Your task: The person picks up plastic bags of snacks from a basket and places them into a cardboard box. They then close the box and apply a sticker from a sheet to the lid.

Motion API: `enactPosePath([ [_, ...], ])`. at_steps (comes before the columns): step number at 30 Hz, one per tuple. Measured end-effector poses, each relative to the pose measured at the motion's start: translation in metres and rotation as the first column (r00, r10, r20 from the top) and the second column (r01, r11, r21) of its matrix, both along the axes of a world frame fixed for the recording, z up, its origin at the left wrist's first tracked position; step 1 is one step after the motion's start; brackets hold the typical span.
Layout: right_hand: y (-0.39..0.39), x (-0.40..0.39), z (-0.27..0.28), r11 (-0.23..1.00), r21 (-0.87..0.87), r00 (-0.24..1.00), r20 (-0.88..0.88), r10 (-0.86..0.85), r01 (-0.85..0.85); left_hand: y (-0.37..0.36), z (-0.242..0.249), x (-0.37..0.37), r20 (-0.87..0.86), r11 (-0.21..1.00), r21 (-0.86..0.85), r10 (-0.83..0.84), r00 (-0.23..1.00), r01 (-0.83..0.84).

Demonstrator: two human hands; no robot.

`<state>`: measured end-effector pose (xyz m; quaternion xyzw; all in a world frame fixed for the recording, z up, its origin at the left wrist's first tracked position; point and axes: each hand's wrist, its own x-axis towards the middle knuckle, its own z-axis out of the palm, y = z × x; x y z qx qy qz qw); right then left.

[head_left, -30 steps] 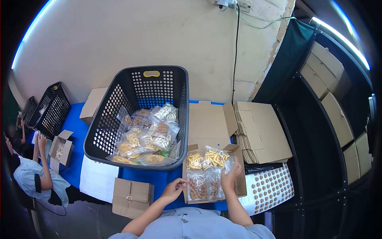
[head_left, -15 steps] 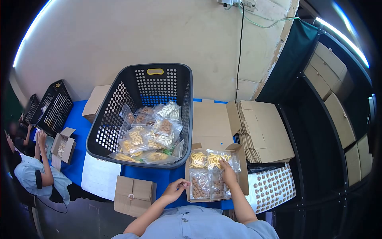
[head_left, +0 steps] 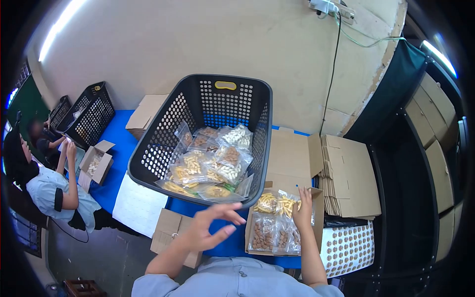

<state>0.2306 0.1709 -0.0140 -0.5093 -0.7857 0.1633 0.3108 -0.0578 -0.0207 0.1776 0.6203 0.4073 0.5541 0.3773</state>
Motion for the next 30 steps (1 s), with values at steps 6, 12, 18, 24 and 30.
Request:
enactPosePath([
  [6, 0.009, -0.06, 0.111, 0.985, 0.097, 0.956, -0.243, 0.163, -0.143, 0.045, 0.049, -0.058, -0.399, 0.976, 0.049, 0.216, 0.891, -0.214],
  [12, 0.026, -0.134, 0.189, 0.865, 0.275, 0.818, -0.298, 0.491, -0.42, 0.125, 0.004, -0.118, -0.894, 0.938, -0.279, -0.176, 0.413, -0.204],
  [18, 0.044, -0.205, 0.176, 0.673, 0.132, 0.666, -0.102, 0.739, -0.728, 0.18, -0.111, -0.139, -0.47, 0.499, -0.807, -0.867, -0.167, -0.317],
  [24, 0.045, -0.209, 0.156, 0.724, -0.289, 0.633, 0.354, 0.689, -0.626, 0.16, -0.103, -0.128, -0.59, 0.635, -0.755, -0.767, -0.251, -0.163],
  [30, 0.044, -0.208, 0.164, 0.707, -0.311, 0.641, 0.299, 0.707, -0.635, 0.174, -0.118, -0.12, -0.522, 0.546, -0.837, -0.816, 0.25, 0.034],
])
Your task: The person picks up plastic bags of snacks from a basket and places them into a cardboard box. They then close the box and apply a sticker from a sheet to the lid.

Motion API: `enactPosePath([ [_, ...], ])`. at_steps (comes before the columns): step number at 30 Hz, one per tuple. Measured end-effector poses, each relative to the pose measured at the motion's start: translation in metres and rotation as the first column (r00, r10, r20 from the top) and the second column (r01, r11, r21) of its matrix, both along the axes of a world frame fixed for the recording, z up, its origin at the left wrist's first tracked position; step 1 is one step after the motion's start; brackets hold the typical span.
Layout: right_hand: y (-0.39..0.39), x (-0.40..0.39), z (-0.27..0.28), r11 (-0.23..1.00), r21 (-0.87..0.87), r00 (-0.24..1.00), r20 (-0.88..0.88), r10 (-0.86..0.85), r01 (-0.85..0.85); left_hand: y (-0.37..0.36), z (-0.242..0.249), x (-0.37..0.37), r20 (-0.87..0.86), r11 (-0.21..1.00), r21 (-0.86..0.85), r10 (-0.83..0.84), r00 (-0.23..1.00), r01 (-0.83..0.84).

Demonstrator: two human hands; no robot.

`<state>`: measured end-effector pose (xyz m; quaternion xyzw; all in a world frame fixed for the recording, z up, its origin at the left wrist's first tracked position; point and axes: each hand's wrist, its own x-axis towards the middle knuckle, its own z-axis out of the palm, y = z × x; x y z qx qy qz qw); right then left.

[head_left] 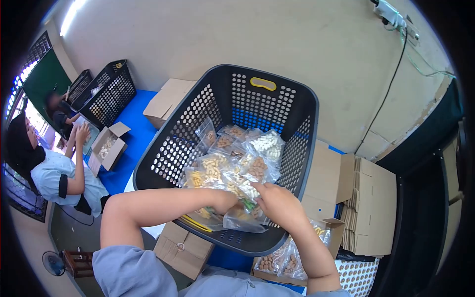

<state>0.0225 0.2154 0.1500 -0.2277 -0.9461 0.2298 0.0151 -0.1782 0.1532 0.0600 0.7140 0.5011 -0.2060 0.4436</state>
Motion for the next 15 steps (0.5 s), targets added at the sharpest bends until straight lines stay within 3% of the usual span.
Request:
enactPosePath([
  [1, -0.001, -0.001, 0.002, 1.0, -0.012, 1.0, -0.008, 0.012, -0.012, -0.003, 0.019, -0.003, 0.052, 0.961, 0.208, 0.173, 0.984, -0.18],
  [2, -0.001, -0.001, 0.005, 0.999, -0.032, 0.999, -0.042, -0.027, 0.025, 0.005, 0.013, -0.019, 0.098, 0.903, 0.361, 0.213, 0.972, -0.234],
  [3, -0.001, -0.001, 0.006, 0.997, -0.049, 0.995, -0.07, -0.069, 0.066, 0.012, 0.04, -0.027, 0.098, 0.851, 0.434, 0.284, 0.954, -0.297],
  [4, -0.001, -0.001, 0.004, 0.997, -0.053, 0.996, -0.067, -0.067, 0.063, 0.019, 0.05, -0.038, 0.197, 0.67, 0.56, 0.464, 0.864, -0.488],
  [6, 0.0, -0.003, 0.004, 0.995, 0.014, 0.91, -0.407, -0.085, 0.099, 0.027, 0.067, -0.065, 0.43, 0.334, 0.727, 0.459, 0.777, -0.6],
  [8, 0.001, -0.002, 0.008, 0.988, -0.029, 0.884, -0.444, -0.148, 0.151, 0.025, 0.095, -0.079, 0.63, 0.169, 0.639, 0.445, 0.637, -0.75],
  [10, 0.003, 0.0, 0.009, 0.978, -0.067, 0.854, -0.478, -0.206, 0.198, 0.022, 0.118, -0.073, 0.739, 0.152, 0.436, 0.501, 0.449, -0.887],
  [11, 0.005, 0.001, 0.005, 0.965, -0.149, 0.803, -0.535, -0.262, 0.215, 0.028, 0.103, -0.077, 0.893, 0.156, 0.267, 0.331, 0.305, -0.951],
  [12, 0.006, 0.002, 0.004, 0.946, -0.233, 0.745, -0.584, -0.322, 0.227, 0.025, 0.108, -0.07, 0.894, 0.158, 0.264, 0.329, 0.303, -0.951],
  [13, 0.004, 0.002, 0.01, 0.882, -0.423, 0.675, -0.591, -0.441, 0.206, 0.018, 0.12, -0.056, 0.91, 0.192, 0.226, 0.308, 0.277, -0.955],
  [14, 0.004, 0.004, 0.009, 0.882, -0.421, 0.677, -0.589, -0.442, 0.209, 0.012, 0.132, -0.041, 0.925, 0.226, 0.188, 0.288, 0.25, -0.956],
  [15, 0.008, 0.005, 0.005, 0.857, -0.501, 0.604, -0.647, -0.465, 0.123, 0.006, 0.144, -0.027, 0.938, 0.293, 0.146, 0.262, 0.227, -0.945],
])
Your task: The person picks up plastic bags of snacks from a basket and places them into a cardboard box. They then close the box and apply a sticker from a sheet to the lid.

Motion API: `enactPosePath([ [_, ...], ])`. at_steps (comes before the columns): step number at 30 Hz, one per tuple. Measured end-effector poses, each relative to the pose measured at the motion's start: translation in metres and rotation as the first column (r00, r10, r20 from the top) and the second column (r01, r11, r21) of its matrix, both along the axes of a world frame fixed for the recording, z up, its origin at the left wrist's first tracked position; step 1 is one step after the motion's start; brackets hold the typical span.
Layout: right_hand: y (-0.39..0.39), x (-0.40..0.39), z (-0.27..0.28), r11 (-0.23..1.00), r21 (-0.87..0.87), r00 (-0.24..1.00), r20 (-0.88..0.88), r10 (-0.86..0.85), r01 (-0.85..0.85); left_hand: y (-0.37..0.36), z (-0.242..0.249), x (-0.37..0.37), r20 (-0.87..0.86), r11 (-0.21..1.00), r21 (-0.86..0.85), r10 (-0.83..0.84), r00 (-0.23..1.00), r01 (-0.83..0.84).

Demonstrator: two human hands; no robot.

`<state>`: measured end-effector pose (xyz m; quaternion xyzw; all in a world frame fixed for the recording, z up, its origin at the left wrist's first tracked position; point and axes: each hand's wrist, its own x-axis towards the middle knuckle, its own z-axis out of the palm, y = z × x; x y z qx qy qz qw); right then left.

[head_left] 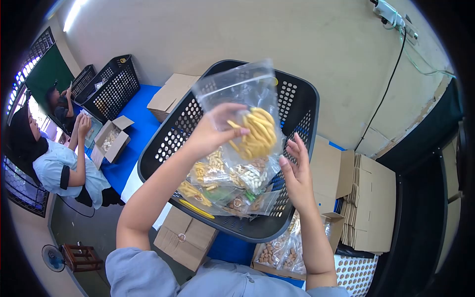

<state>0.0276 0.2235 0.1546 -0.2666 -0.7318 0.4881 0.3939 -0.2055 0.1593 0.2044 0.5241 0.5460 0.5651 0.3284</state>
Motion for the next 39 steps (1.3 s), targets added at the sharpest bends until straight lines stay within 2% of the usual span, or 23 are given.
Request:
enactPosePath([
  [2, 0.002, 0.002, -0.008, 0.997, -0.056, 0.973, -0.227, 0.045, -0.059, -0.013, 0.007, 0.025, 0.025, 0.997, 0.005, -0.08, 0.996, 0.08],
  [5, -0.008, 0.029, -0.004, 0.969, -0.151, 0.969, -0.177, 0.17, -0.197, -0.028, 0.021, 0.057, 0.091, 0.99, 0.037, -0.139, 0.986, 0.136],
  [6, -0.021, 0.034, 0.003, 0.99, -0.139, 0.973, -0.231, 0.007, -0.04, -0.033, 0.024, 0.066, 0.138, 0.993, 0.055, -0.115, 0.984, 0.108],
  [7, -0.027, 0.042, 0.01, 0.99, -0.141, 0.974, -0.228, -0.005, -0.028, -0.038, 0.026, 0.073, 0.14, 0.991, 0.054, -0.126, 0.982, 0.119],
  [9, -0.036, 0.056, 0.027, 0.953, -0.193, 0.84, -0.455, -0.296, 0.232, -0.044, 0.029, 0.083, 0.256, 0.987, 0.155, -0.005, 0.967, -0.035],
  [11, -0.044, 0.077, 0.041, 0.922, -0.167, 0.782, -0.49, -0.384, 0.348, -0.054, 0.021, 0.089, 0.242, 0.973, 0.23, -0.028, 0.97, -0.029],
  [13, -0.053, 0.095, 0.042, 0.876, -0.142, 0.712, -0.529, -0.461, 0.461, -0.072, 0.019, 0.104, 0.044, 0.923, 0.127, -0.37, 0.928, 0.362],
  [15, -0.072, 0.116, 0.033, 0.833, 0.112, 0.811, -0.332, -0.483, 0.542, -0.085, 0.029, 0.141, 0.035, 0.907, 0.144, -0.404, 0.914, 0.396],
  [16, -0.082, 0.123, 0.037, 0.705, 0.527, 0.86, -0.105, -0.499, 0.474, -0.089, 0.03, 0.161, 0.027, 0.893, 0.157, -0.43, 0.902, 0.421],
  [17, -0.088, 0.125, 0.041, 0.652, 0.705, 0.932, -0.035, -0.362, 0.28, -0.087, 0.012, 0.172, -0.02, 0.875, 0.207, -0.444, 0.896, 0.438],
  [19, -0.105, 0.124, 0.041, 0.68, 0.708, 0.952, 0.035, -0.305, 0.192, -0.086, 0.01, 0.187, -0.223, 0.876, 0.272, -0.344, 0.912, 0.397],
  [20, -0.112, 0.125, 0.042, 0.718, 0.675, 0.971, 0.008, -0.238, 0.17, -0.084, 0.005, 0.192, -0.217, 0.862, 0.273, -0.376, 0.901, 0.426],
  [21, -0.117, 0.13, 0.044, 0.752, 0.643, 0.985, -0.023, -0.172, 0.146, -0.08, -0.002, 0.194, -0.005, 0.881, 0.225, -0.427, 0.904, 0.417],
  [22, -0.118, 0.145, 0.047, 0.695, 0.701, 0.962, 0.05, -0.267, 0.157, -0.078, -0.007, 0.199, 0.208, 0.892, 0.167, -0.447, 0.87, 0.419],
  [23, -0.118, 0.156, 0.044, 0.695, 0.657, 0.94, -0.064, -0.336, 0.293, -0.078, -0.005, 0.207, 0.211, 0.878, 0.173, -0.476, 0.853, 0.447],
  [25, -0.117, 0.173, 0.041, 0.704, 0.475, 0.848, -0.252, -0.467, 0.528, -0.085, 0.0, 0.223, 0.251, 0.947, 0.257, -0.256, 0.934, 0.19],
  [26, -0.115, 0.184, 0.041, 0.691, 0.478, 0.838, -0.251, -0.485, 0.543, -0.086, -0.009, 0.231, 0.346, 0.956, 0.276, -0.195, 0.918, 0.099],
  [29, -0.114, 0.208, 0.041, 0.689, 0.34, 0.768, -0.305, -0.563, 0.64, -0.093, -0.009, 0.231, 0.381, 0.954, 0.213, -0.28, 0.881, 0.211],
  [31, -0.12, 0.214, 0.04, 0.795, 0.167, 0.804, -0.261, -0.534, 0.582, -0.096, -0.025, 0.234, 0.355, 0.932, 0.187, -0.358, 0.863, 0.309],
  [32, -0.119, 0.217, 0.032, 0.899, 0.104, 0.872, -0.31, -0.378, 0.426, -0.098, -0.034, 0.241, 0.377, 0.927, 0.148, -0.374, 0.848, 0.343],
  [33, -0.123, 0.215, 0.024, 0.896, 0.108, 0.87, -0.314, -0.38, 0.431, -0.101, -0.042, 0.247, 0.397, 0.92, 0.109, -0.388, 0.832, 0.376],
  [38, -0.142, 0.207, -0.031, 0.874, -0.421, 0.934, -0.143, -0.328, 0.243, -0.109, -0.095, 0.261, 0.458, 0.926, -0.057, -0.308, 0.834, 0.373],
  [39, -0.145, 0.204, -0.043, 0.875, -0.423, 0.936, -0.143, -0.323, 0.237, -0.11, -0.113, 0.261, 0.457, 0.928, -0.059, -0.302, 0.836, 0.367],
])
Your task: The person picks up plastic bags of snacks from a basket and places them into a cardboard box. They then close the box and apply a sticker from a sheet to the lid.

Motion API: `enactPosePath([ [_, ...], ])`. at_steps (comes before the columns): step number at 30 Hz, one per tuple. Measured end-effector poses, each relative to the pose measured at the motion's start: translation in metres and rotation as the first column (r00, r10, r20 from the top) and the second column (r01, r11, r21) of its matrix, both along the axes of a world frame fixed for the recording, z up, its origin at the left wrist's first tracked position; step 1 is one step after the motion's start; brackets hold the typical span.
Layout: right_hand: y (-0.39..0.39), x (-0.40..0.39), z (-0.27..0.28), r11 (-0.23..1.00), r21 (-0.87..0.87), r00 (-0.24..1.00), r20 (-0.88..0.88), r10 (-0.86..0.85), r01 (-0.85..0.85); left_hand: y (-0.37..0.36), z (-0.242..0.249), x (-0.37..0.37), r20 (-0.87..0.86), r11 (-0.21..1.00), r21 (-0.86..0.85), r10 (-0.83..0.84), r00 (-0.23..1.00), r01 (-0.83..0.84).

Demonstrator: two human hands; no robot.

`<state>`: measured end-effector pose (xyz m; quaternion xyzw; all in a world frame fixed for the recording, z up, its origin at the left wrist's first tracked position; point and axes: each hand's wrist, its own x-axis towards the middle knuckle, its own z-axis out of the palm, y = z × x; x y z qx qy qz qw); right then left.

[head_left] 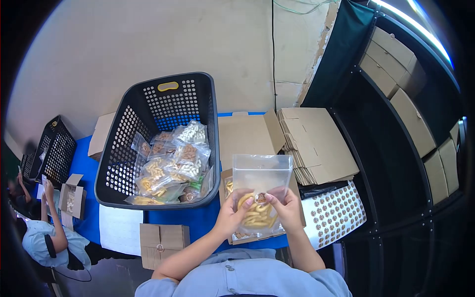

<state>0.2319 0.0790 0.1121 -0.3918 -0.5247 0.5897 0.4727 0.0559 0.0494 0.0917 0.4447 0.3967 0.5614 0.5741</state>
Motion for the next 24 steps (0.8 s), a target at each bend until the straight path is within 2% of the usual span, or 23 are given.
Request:
enactPosePath([
  [2, -0.003, -0.011, -0.02, 0.993, -0.081, 0.989, -0.108, -0.099, 0.09, -0.001, -0.022, -0.001, 0.021, 0.999, -0.028, 0.034, 0.999, -0.034],
  [3, -0.006, -0.014, -0.028, 0.991, -0.114, 0.982, -0.162, -0.093, 0.075, -0.006, -0.016, 0.0, -0.017, 0.995, -0.072, 0.065, 0.998, -0.066],
  [4, -0.01, -0.017, -0.033, 0.991, -0.114, 0.983, -0.164, -0.087, 0.069, -0.009, -0.018, -0.001, -0.019, 0.995, -0.072, 0.071, 0.997, -0.072],
  [6, -0.016, -0.021, -0.039, 0.996, 0.006, 0.996, 0.008, -0.084, 0.084, -0.014, -0.027, -0.002, -0.171, 0.989, -0.084, 0.105, 0.98, -0.12],
  [7, -0.015, -0.017, -0.039, 0.994, -0.112, 0.999, -0.048, 0.001, -0.007, -0.017, -0.031, -0.003, -0.174, 0.988, -0.086, 0.108, 0.979, -0.125],
  [9, -0.011, -0.015, -0.043, 0.986, -0.165, 0.996, -0.084, 0.002, -0.016, -0.018, -0.037, -0.003, -0.061, 0.967, -0.208, 0.139, 0.988, -0.148],
  [10, -0.008, -0.015, -0.045, 0.976, -0.215, 0.993, -0.118, -0.004, -0.021, -0.017, -0.042, -0.004, -0.062, 0.967, -0.206, 0.141, 0.988, -0.151],
  [12, -0.005, -0.016, -0.048, 0.974, -0.221, 0.989, -0.144, 0.013, -0.045, -0.015, -0.05, -0.007, 0.212, 0.949, -0.283, 0.202, 0.956, -0.138],
  [13, -0.004, -0.017, -0.048, 0.971, -0.231, 0.985, -0.168, 0.029, -0.068, -0.017, -0.051, -0.006, 0.21, 0.95, -0.281, 0.203, 0.956, -0.14],
  [14, -0.006, -0.019, -0.046, 0.971, -0.23, 0.985, -0.17, 0.03, -0.07, -0.019, -0.052, -0.006, 0.062, 0.964, -0.197, 0.192, 0.979, -0.177],
  [15, -0.01, -0.023, -0.039, 0.984, -0.171, 0.995, -0.096, 0.029, -0.045, -0.02, -0.05, -0.007, -0.09, 0.974, -0.109, 0.19, 0.978, -0.199],
  [16, -0.014, -0.026, -0.036, 0.993, -0.113, 1.0, -0.023, 0.021, -0.024, -0.023, -0.048, -0.005, -0.093, 0.974, -0.113, 0.189, 0.978, -0.199],
  [18, -0.013, -0.026, -0.046, 0.987, -0.161, 0.999, -0.027, -0.021, 0.017, -0.028, -0.043, -0.001, -0.191, 0.988, -0.092, 0.103, 0.976, -0.122],
  [19, -0.012, -0.026, -0.049, 0.977, -0.205, 0.998, -0.025, -0.06, 0.054, -0.03, -0.049, 0.0, -0.209, 0.992, -0.042, 0.109, 0.972, -0.121],
  [22, -0.013, -0.026, -0.049, 0.98, -0.187, 0.997, -0.038, -0.074, 0.066, -0.03, -0.054, -0.002, -0.242, 0.996, -0.025, 0.076, 0.967, -0.085],
  [24, -0.015, -0.024, -0.052, 0.991, -0.131, 0.999, 0.009, -0.033, 0.034, -0.029, -0.061, -0.003, -0.175, 0.992, -0.054, 0.1, 0.979, -0.111],
])
